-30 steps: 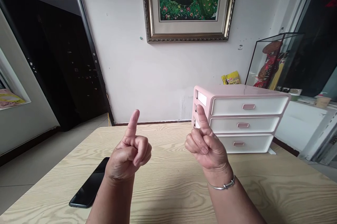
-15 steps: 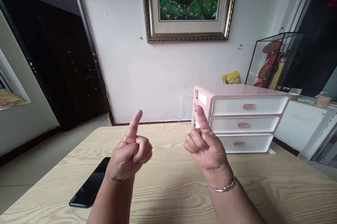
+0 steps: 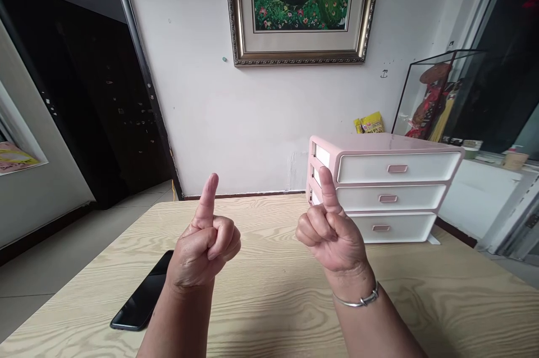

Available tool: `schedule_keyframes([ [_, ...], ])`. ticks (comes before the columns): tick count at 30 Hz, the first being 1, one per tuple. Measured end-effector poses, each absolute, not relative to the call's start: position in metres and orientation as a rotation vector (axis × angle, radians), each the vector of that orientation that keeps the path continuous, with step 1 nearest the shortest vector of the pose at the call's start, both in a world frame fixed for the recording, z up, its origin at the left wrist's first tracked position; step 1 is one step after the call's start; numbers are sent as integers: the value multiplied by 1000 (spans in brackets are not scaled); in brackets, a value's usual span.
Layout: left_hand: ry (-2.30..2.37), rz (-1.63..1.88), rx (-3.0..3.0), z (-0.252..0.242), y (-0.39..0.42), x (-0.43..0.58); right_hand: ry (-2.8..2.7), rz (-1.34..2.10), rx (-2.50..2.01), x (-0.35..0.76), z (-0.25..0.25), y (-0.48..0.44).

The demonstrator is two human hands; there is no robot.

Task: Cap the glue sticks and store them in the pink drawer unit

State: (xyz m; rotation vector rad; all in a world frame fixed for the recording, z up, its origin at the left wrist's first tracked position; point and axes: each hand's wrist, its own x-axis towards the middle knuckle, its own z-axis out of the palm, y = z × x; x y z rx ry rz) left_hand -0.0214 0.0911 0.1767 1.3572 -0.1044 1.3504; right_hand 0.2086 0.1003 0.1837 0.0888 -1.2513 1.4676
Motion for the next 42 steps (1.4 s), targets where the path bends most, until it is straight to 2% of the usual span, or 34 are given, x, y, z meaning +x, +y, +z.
schedule_keyframes([
  [11,-78,1371,1377,177,92,-23,-1227,1453,-59,207,184,100],
  [19,-22,1375,1322,170,97,-27,-1204,1462,-5,204,184,104],
  [23,271,1401,1254,154,110,-33,-1169,1435,-227,190,185,110],
  [27,901,1363,1251,137,120,-35,-1210,1363,-780,171,165,118],
  [29,1317,1243,1370,129,119,-35,-1257,1325,-1010,166,143,124],
  [32,1795,870,1725,115,110,-37,-1305,1267,-1169,175,98,135],
  [36,1927,427,1964,89,93,-45,-1036,1278,-1238,216,49,153],
  [42,1933,288,1997,54,78,-57,-623,1156,-1342,311,26,171],
])
